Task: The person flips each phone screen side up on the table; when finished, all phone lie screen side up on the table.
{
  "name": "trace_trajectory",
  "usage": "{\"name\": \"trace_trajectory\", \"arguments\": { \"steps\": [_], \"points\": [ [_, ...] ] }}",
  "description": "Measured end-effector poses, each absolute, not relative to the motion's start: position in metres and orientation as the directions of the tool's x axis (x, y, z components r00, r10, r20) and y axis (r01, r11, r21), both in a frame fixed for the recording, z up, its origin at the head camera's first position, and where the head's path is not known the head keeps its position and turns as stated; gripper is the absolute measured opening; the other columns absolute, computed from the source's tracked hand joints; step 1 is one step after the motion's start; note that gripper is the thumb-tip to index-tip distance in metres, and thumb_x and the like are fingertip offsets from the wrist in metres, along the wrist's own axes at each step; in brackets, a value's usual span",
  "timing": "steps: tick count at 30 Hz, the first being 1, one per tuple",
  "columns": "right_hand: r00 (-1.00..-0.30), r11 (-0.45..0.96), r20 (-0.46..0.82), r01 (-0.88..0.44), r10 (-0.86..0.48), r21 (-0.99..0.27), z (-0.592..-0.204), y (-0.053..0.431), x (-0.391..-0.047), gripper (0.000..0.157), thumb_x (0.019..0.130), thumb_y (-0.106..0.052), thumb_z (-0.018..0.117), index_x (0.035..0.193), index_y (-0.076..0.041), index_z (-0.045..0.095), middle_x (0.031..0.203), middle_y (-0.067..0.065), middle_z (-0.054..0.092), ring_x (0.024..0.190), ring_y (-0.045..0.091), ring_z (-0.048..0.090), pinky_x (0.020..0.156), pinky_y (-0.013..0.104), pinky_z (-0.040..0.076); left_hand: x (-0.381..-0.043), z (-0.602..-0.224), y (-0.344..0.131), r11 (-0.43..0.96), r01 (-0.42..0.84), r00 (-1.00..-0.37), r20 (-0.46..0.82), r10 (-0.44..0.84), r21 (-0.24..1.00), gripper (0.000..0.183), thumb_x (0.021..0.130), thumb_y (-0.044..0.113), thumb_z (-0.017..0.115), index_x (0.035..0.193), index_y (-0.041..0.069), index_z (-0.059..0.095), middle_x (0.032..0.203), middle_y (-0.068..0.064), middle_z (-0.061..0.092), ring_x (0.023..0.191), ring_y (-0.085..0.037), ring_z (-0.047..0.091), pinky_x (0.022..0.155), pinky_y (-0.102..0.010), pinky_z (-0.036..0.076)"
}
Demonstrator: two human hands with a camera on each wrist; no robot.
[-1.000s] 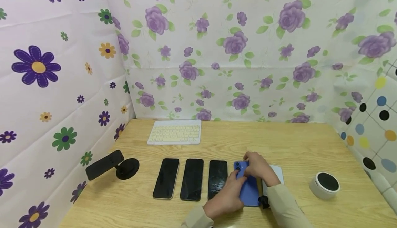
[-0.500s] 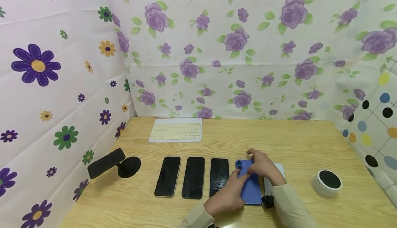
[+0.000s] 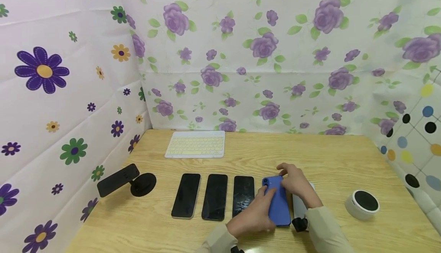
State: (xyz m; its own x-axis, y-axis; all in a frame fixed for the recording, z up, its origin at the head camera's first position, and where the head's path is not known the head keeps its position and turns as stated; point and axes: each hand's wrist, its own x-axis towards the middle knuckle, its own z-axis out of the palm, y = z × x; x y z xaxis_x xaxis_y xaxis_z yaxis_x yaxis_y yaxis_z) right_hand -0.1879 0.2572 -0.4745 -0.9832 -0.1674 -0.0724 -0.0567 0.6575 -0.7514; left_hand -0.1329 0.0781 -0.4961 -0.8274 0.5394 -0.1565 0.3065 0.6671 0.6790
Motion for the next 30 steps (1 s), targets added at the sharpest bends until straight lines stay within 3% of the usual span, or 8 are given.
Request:
{"name": "trace_trajectory", "arguments": {
  "steps": [5, 11, 19, 23, 30],
  "points": [
    [-0.981, 0.636, -0.077, -0.055, -0.178, -0.77, -0.465, 0.261, -0.184, 0.056, 0.079, 0.012, 0.058, 0.135, 0.013, 0.052, 0.118, 0.033, 0.061, 0.072, 0.024, 0.058, 0.056, 0.035, 0.045, -0.133, -0.494, 0.083, 0.642, 0.225, -0.852, -0.172, 0.495, 0.733, 0.098, 0.081, 0.035, 0.085, 0.159, 0.02, 0.028, 0.16, -0.016, 0.025, 0.138, -0.03, 0.042, 0.092, -0.037, 0.051],
    [-0.975, 0.565, -0.095, -0.035, -0.199, -0.824, -0.456, 0.257, -0.179, 0.054, 0.085, 0.011, 0.054, 0.139, 0.012, 0.048, 0.128, 0.038, 0.055, 0.09, 0.031, 0.065, 0.065, 0.04, 0.054, -0.134, -0.491, 0.086, 0.63, 0.149, -0.868, -0.204, 0.452, 0.763, 0.091, 0.09, 0.047, 0.073, 0.16, 0.014, 0.025, 0.159, -0.018, 0.028, 0.135, -0.032, 0.047, 0.097, -0.044, 0.049],
    [-0.977, 0.523, -0.064, -0.053, -0.204, -0.851, -0.453, 0.25, -0.174, 0.049, 0.089, 0.012, 0.053, 0.138, 0.013, 0.049, 0.131, 0.039, 0.052, 0.105, 0.044, 0.064, 0.077, 0.046, 0.058, -0.136, -0.493, 0.085, 0.56, 0.087, -0.884, -0.195, 0.425, 0.824, 0.089, 0.089, 0.043, 0.075, 0.158, 0.012, 0.03, 0.153, -0.012, 0.039, 0.127, -0.025, 0.052, 0.095, -0.042, 0.05],
    [-0.976, 0.475, -0.06, -0.049, -0.212, -0.879, -0.455, 0.25, -0.174, 0.052, 0.089, 0.013, 0.054, 0.14, 0.013, 0.046, 0.133, 0.038, 0.051, 0.107, 0.043, 0.062, 0.079, 0.045, 0.057, -0.139, -0.492, 0.08, 0.489, 0.061, -0.891, -0.174, 0.42, 0.87, 0.086, 0.087, 0.036, 0.079, 0.156, 0.01, 0.034, 0.143, -0.007, 0.05, 0.119, -0.018, 0.057, 0.091, -0.038, 0.052],
    [-0.966, 0.391, -0.044, -0.062, -0.255, -0.918, -0.459, 0.251, -0.175, 0.058, 0.089, 0.013, 0.06, 0.144, 0.013, 0.042, 0.136, 0.036, 0.049, 0.11, 0.04, 0.061, 0.08, 0.038, 0.057, -0.143, -0.487, 0.07, 0.449, -0.001, -0.875, -0.219, 0.432, 0.894, 0.085, 0.087, 0.03, 0.079, 0.157, 0.011, 0.034, 0.141, -0.011, 0.054, 0.12, -0.023, 0.059, 0.091, -0.042, 0.052]
  ]
}}
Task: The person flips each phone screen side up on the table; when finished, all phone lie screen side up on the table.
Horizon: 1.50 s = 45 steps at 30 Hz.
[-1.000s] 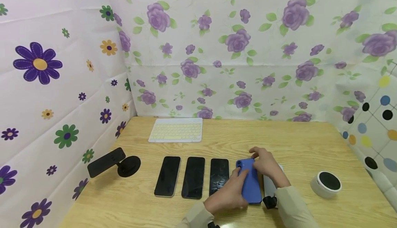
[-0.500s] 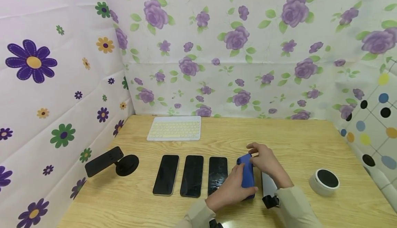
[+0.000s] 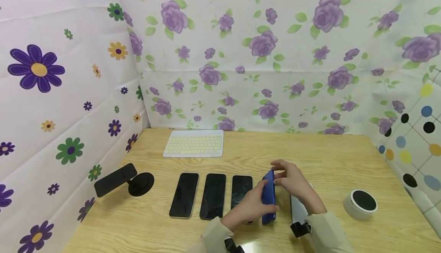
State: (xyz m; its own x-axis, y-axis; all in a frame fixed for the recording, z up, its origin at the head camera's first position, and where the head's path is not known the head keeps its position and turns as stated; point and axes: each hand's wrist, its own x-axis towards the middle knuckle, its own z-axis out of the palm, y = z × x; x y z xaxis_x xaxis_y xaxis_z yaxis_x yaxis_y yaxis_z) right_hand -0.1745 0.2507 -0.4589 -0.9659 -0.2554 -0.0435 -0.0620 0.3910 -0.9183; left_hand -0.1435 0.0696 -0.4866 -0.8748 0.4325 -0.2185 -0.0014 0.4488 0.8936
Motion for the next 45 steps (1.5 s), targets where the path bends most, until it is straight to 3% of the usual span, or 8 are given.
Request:
{"name": "trace_trajectory", "arguments": {
  "steps": [5, 12, 18, 22, 32, 39, 45],
  "points": [
    [-0.952, 0.315, -0.063, -0.036, -0.3, -0.948, -0.464, 0.254, -0.173, 0.058, 0.095, 0.005, 0.059, 0.148, 0.012, 0.035, 0.139, 0.037, 0.046, 0.113, 0.042, 0.06, 0.082, 0.041, 0.057, -0.145, -0.489, 0.066, 0.39, -0.034, -0.869, -0.22, 0.444, 0.92, 0.082, 0.088, 0.026, 0.078, 0.156, 0.009, 0.036, 0.139, -0.013, 0.056, 0.118, -0.023, 0.06, 0.093, -0.042, 0.052],
    [-0.907, 0.301, -0.166, 0.046, -0.387, -0.953, -0.473, 0.257, -0.171, 0.062, 0.104, -0.013, 0.056, 0.151, 0.014, 0.025, 0.136, 0.037, 0.048, 0.112, 0.038, 0.062, 0.085, 0.047, 0.056, -0.145, -0.492, 0.062, 0.147, -0.166, -0.84, -0.218, 0.496, 0.975, 0.078, 0.09, 0.008, 0.072, 0.156, 0.004, 0.032, 0.146, -0.018, 0.049, 0.13, -0.031, 0.054, 0.096, -0.044, 0.051],
    [-0.88, 0.298, -0.251, 0.133, -0.403, -0.945, -0.482, 0.26, -0.167, 0.067, 0.109, -0.027, 0.046, 0.153, 0.015, 0.019, 0.13, 0.031, 0.056, 0.107, 0.036, 0.065, 0.084, 0.051, 0.055, -0.145, -0.492, 0.059, 0.023, -0.232, -0.834, -0.211, 0.509, 0.972, 0.077, 0.089, -0.004, 0.068, 0.157, 0.007, 0.034, 0.141, -0.018, 0.053, 0.122, -0.031, 0.059, 0.078, -0.039, 0.054],
    [-0.86, 0.272, -0.265, 0.154, -0.436, -0.95, -0.486, 0.261, -0.164, 0.065, 0.11, -0.027, 0.044, 0.154, 0.013, 0.02, 0.134, 0.032, 0.054, 0.108, 0.038, 0.064, 0.082, 0.052, 0.056, -0.146, -0.493, 0.056, -0.01, -0.251, -0.833, -0.21, 0.512, 0.968, 0.078, 0.089, -0.008, 0.065, 0.157, 0.008, 0.033, 0.141, -0.018, 0.054, 0.121, -0.032, 0.059, 0.07, -0.035, 0.052],
    [-0.86, 0.329, -0.27, 0.127, -0.434, -0.936, -0.488, 0.257, -0.158, 0.076, 0.099, -0.022, 0.066, 0.153, 0.014, 0.024, 0.149, 0.04, 0.033, 0.12, 0.04, 0.057, 0.079, 0.047, 0.055, -0.147, -0.495, 0.051, -0.128, -0.261, -0.82, -0.15, 0.552, 0.957, 0.081, 0.087, -0.014, 0.059, 0.159, 0.004, 0.028, 0.14, -0.023, 0.055, 0.109, -0.025, 0.063, 0.075, -0.037, 0.055],
    [-0.887, 0.392, -0.229, 0.059, -0.401, -0.918, -0.489, 0.255, -0.153, 0.072, 0.091, -0.011, 0.073, 0.148, 0.014, 0.035, 0.146, 0.037, 0.041, 0.09, 0.029, 0.065, 0.064, 0.039, 0.052, -0.148, -0.5, 0.051, -0.164, -0.246, -0.821, -0.115, 0.559, 0.955, 0.079, 0.084, -0.022, 0.056, 0.156, 0.001, 0.033, 0.139, -0.026, 0.055, 0.111, -0.029, 0.064, 0.089, -0.054, 0.052],
    [-0.946, 0.569, -0.187, 0.003, -0.265, -0.823, -0.488, 0.253, -0.149, 0.075, 0.083, -0.013, 0.083, 0.141, 0.014, 0.045, 0.13, 0.033, 0.057, 0.079, 0.021, 0.067, 0.063, 0.037, 0.05, -0.147, -0.505, 0.055, -0.099, -0.212, -0.85, -0.134, 0.509, 0.972, 0.077, 0.079, -0.025, 0.059, 0.15, 0.0, 0.044, 0.125, -0.02, 0.062, 0.098, -0.024, 0.067, 0.077, -0.042, 0.058]
  ]
}}
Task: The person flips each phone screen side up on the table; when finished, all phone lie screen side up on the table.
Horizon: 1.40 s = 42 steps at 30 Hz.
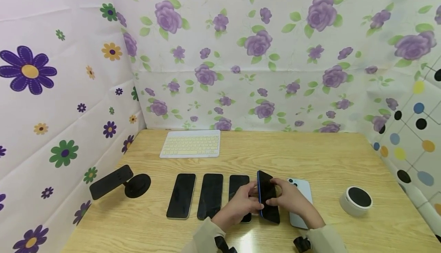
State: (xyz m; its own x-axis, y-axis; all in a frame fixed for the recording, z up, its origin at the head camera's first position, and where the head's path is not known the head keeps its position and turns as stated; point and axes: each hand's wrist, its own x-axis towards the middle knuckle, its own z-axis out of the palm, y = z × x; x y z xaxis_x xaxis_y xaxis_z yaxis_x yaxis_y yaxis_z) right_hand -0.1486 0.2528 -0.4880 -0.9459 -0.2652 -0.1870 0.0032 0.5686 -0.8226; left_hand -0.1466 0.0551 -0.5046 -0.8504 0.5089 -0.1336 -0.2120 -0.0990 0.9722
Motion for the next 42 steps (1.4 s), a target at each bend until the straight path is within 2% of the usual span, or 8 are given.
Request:
{"name": "trace_trajectory", "arguments": {
  "steps": [4, 8, 12, 19, 24, 29, 38, 42],
  "points": [
    [-0.957, 0.618, -0.192, 0.019, -0.216, -0.786, -0.489, 0.25, -0.146, 0.075, 0.079, -0.013, 0.086, 0.138, 0.013, 0.048, 0.106, 0.02, 0.068, 0.076, 0.019, 0.067, 0.063, 0.037, 0.05, -0.146, -0.505, 0.058, -0.039, -0.17, -0.875, -0.133, 0.466, 0.985, 0.069, 0.077, -0.027, 0.059, 0.141, -0.003, 0.053, 0.114, -0.017, 0.065, 0.092, -0.025, 0.069, 0.068, -0.038, 0.057],
    [-0.966, 0.645, -0.193, 0.037, -0.174, -0.763, -0.49, 0.248, -0.144, 0.076, 0.076, -0.011, 0.088, 0.137, 0.013, 0.049, 0.089, 0.01, 0.069, 0.076, 0.019, 0.066, 0.066, 0.037, 0.05, -0.146, -0.501, 0.059, 0.039, -0.119, -0.899, -0.124, 0.421, 0.992, 0.059, 0.074, -0.03, 0.059, 0.128, -0.006, 0.061, 0.103, -0.015, 0.065, 0.088, -0.028, 0.07, 0.06, -0.035, 0.054],
    [-0.972, 0.675, -0.185, 0.042, -0.141, -0.736, -0.491, 0.246, -0.143, 0.079, 0.072, -0.009, 0.089, 0.136, 0.013, 0.05, 0.085, 0.008, 0.069, 0.077, 0.019, 0.065, 0.069, 0.038, 0.05, -0.146, -0.498, 0.058, 0.091, -0.081, -0.91, -0.111, 0.399, 0.993, 0.055, 0.073, -0.029, 0.058, 0.123, -0.008, 0.063, 0.101, -0.016, 0.066, 0.089, -0.028, 0.07, 0.057, -0.031, 0.051],
    [-0.983, 0.712, -0.139, 0.012, -0.12, -0.702, -0.493, 0.244, -0.142, 0.079, 0.068, -0.008, 0.091, 0.133, 0.014, 0.053, 0.101, 0.012, 0.061, 0.076, 0.02, 0.055, 0.065, 0.036, 0.046, -0.144, -0.488, 0.053, 0.232, -0.038, -0.918, -0.126, 0.376, 0.972, 0.067, 0.077, -0.018, 0.063, 0.143, -0.007, 0.05, 0.117, -0.015, 0.061, 0.097, -0.025, 0.066, 0.069, -0.032, 0.053],
    [-0.985, 0.722, -0.128, 0.005, -0.116, -0.692, -0.492, 0.244, -0.141, 0.078, 0.067, -0.008, 0.092, 0.131, 0.015, 0.054, 0.109, 0.016, 0.061, 0.075, 0.019, 0.057, 0.066, 0.036, 0.047, -0.143, -0.483, 0.052, 0.258, -0.044, -0.922, -0.138, 0.361, 0.965, 0.069, 0.08, -0.009, 0.066, 0.147, -0.005, 0.046, 0.118, -0.014, 0.06, 0.098, -0.022, 0.064, 0.077, -0.036, 0.054],
    [-0.986, 0.733, -0.113, -0.013, -0.122, -0.68, -0.493, 0.243, -0.14, 0.077, 0.066, -0.008, 0.092, 0.13, 0.015, 0.056, 0.123, 0.025, 0.059, 0.076, 0.018, 0.057, 0.069, 0.037, 0.049, -0.14, -0.48, 0.051, 0.243, -0.1, -0.917, -0.184, 0.353, 0.965, 0.072, 0.083, -0.003, 0.065, 0.151, 0.0, 0.042, 0.124, -0.014, 0.059, 0.096, -0.018, 0.062, 0.072, -0.036, 0.051],
    [-0.99, 0.771, -0.075, -0.048, -0.123, -0.635, -0.496, 0.237, -0.14, 0.078, 0.062, -0.007, 0.093, 0.127, 0.017, 0.057, 0.131, 0.035, 0.053, 0.085, 0.026, 0.063, 0.079, 0.048, 0.053, -0.139, -0.48, 0.05, 0.267, -0.116, -0.906, -0.212, 0.367, 0.957, 0.076, 0.084, 0.001, 0.065, 0.154, 0.003, 0.038, 0.133, -0.02, 0.056, 0.091, -0.018, 0.056, 0.068, -0.036, 0.042],
    [-0.99, 0.795, -0.076, -0.048, -0.117, -0.605, -0.496, 0.235, -0.139, 0.076, 0.063, -0.007, 0.093, 0.126, 0.016, 0.058, 0.131, 0.035, 0.053, 0.096, 0.035, 0.063, 0.087, 0.054, 0.051, -0.139, -0.481, 0.051, 0.271, -0.124, -0.901, -0.223, 0.371, 0.954, 0.075, 0.085, 0.001, 0.066, 0.154, 0.004, 0.037, 0.137, -0.023, 0.054, 0.074, -0.016, 0.053, 0.066, -0.036, 0.041]
  ]
}}
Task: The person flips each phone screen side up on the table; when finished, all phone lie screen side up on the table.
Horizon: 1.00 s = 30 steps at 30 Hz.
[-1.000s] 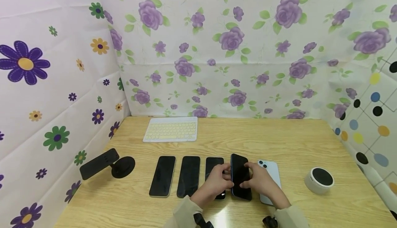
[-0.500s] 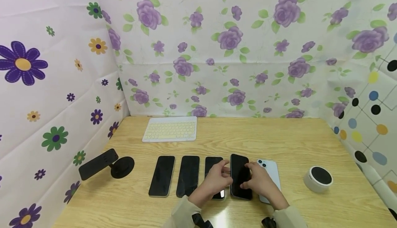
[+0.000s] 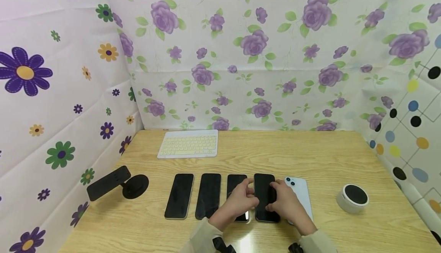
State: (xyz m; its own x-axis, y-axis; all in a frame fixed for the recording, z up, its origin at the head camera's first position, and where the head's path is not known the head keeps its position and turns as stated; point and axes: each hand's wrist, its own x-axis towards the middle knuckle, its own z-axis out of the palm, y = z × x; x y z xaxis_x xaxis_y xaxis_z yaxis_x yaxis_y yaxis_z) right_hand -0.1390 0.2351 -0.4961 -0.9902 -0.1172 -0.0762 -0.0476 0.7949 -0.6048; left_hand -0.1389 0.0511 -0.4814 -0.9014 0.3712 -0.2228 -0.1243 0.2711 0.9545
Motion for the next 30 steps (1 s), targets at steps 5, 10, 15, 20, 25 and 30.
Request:
{"name": "trace_trajectory", "arguments": {
  "steps": [5, 10, 15, 20, 25, 30],
  "points": [
    [-0.989, 0.809, -0.094, -0.039, -0.115, -0.586, -0.494, 0.235, -0.138, 0.075, 0.065, -0.008, 0.093, 0.127, 0.016, 0.058, 0.134, 0.037, 0.051, 0.118, 0.053, 0.053, 0.094, 0.062, 0.045, -0.138, -0.483, 0.054, 0.261, -0.144, -0.893, -0.238, 0.381, 0.955, 0.073, 0.086, 0.001, 0.064, 0.154, 0.006, 0.038, 0.14, -0.023, 0.052, 0.054, -0.015, 0.04, 0.058, -0.034, 0.037],
    [-0.986, 0.804, -0.116, -0.025, -0.116, -0.594, -0.494, 0.235, -0.138, 0.075, 0.067, -0.009, 0.092, 0.129, 0.015, 0.057, 0.138, 0.036, 0.048, 0.124, 0.055, 0.048, 0.096, 0.062, 0.044, -0.139, -0.483, 0.053, 0.254, -0.155, -0.882, -0.249, 0.399, 0.955, 0.071, 0.088, 0.004, 0.063, 0.154, 0.005, 0.037, 0.144, -0.026, 0.049, 0.06, -0.015, 0.049, 0.059, -0.034, 0.039],
    [-0.985, 0.762, -0.111, -0.03, -0.132, -0.646, -0.491, 0.241, -0.137, 0.067, 0.078, -0.015, 0.086, 0.131, 0.013, 0.057, 0.113, 0.024, 0.062, 0.087, 0.033, 0.064, 0.075, 0.046, 0.053, -0.139, -0.482, 0.051, 0.271, -0.144, -0.868, -0.253, 0.427, 0.952, 0.073, 0.09, 0.008, 0.063, 0.156, 0.001, 0.033, 0.115, -0.022, 0.065, 0.069, -0.02, 0.059, 0.061, -0.033, 0.045],
    [-0.984, 0.701, -0.106, -0.028, -0.146, -0.712, -0.48, 0.256, -0.134, 0.059, 0.095, -0.024, 0.072, 0.137, 0.012, 0.052, 0.107, 0.023, 0.065, 0.081, 0.028, 0.066, 0.064, 0.04, 0.053, -0.139, -0.476, 0.054, 0.335, -0.081, -0.878, -0.227, 0.422, 0.939, 0.075, 0.091, 0.013, 0.062, 0.157, 0.0, 0.03, 0.055, -0.003, 0.05, 0.046, -0.021, 0.051, 0.048, -0.03, 0.036],
    [-0.986, 0.667, -0.054, -0.066, -0.158, -0.742, -0.469, 0.274, -0.135, 0.056, 0.099, -0.024, 0.066, 0.14, 0.01, 0.05, 0.139, 0.034, 0.051, 0.106, 0.04, 0.065, 0.074, 0.045, 0.057, -0.139, -0.469, 0.063, 0.351, -0.045, -0.882, -0.202, 0.425, 0.935, 0.068, 0.094, 0.014, 0.062, 0.155, 0.004, 0.035, 0.061, -0.001, 0.057, 0.041, -0.014, 0.039, 0.046, -0.028, 0.035],
    [-0.988, 0.663, 0.033, -0.126, -0.151, -0.738, -0.469, 0.288, -0.135, 0.055, 0.099, -0.027, 0.067, 0.139, 0.007, 0.051, 0.138, 0.031, 0.053, 0.107, 0.039, 0.065, 0.074, 0.044, 0.056, -0.14, -0.468, 0.075, 0.342, 0.016, -0.888, -0.144, 0.436, 0.939, 0.059, 0.093, 0.013, 0.065, 0.148, 0.008, 0.045, 0.132, -0.012, 0.057, 0.065, -0.009, 0.056, 0.057, -0.029, 0.045]
  ]
}}
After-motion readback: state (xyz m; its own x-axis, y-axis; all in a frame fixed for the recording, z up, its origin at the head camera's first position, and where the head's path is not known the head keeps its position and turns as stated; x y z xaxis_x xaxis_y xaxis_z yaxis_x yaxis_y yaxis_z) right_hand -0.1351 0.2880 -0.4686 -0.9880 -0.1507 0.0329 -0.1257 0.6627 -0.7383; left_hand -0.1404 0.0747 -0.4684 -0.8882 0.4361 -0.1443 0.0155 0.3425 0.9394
